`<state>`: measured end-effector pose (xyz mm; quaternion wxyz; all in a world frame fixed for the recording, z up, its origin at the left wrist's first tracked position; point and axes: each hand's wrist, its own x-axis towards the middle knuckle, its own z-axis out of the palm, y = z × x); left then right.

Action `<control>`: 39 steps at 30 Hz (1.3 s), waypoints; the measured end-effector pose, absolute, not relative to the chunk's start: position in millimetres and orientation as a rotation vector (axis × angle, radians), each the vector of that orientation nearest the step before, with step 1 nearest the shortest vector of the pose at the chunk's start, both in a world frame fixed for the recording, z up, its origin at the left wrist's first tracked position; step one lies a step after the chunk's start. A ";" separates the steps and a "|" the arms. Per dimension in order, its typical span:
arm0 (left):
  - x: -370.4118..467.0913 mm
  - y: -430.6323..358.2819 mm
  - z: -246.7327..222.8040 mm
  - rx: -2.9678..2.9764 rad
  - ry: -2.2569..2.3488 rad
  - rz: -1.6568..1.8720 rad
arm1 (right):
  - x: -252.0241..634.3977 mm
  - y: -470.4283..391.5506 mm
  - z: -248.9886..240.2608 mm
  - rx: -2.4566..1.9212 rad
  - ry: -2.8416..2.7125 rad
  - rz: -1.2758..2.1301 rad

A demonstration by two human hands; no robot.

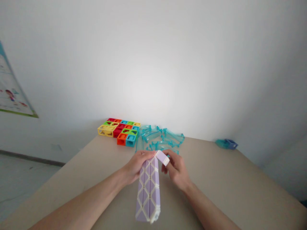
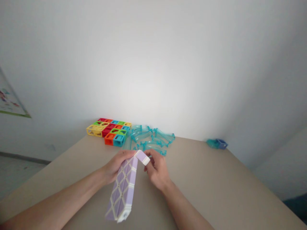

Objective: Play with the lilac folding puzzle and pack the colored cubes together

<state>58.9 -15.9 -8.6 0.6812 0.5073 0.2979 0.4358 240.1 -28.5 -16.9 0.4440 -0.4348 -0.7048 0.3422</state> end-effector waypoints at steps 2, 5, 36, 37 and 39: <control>55.1 -14.0 -6.8 1.195 0.623 0.977 | 236.8 -29.7 -21.1 -1.036 -1.541 1.258; 49.9 -10.0 -6.9 1.272 0.628 1.001 | 230.8 -31.6 -23.1 -0.885 -1.302 1.685; 55.7 0.1 -32.9 1.244 0.719 1.258 | 212.7 -43.8 -14.1 -1.078 -1.326 1.717; 56.2 0.1 -33.2 1.211 0.694 1.253 | 213.3 -43.5 -14.1 -1.084 -1.320 1.707; 56.3 0.3 -32.0 1.165 0.654 1.211 | 214.6 -42.3 -15.2 -1.096 -1.305 1.695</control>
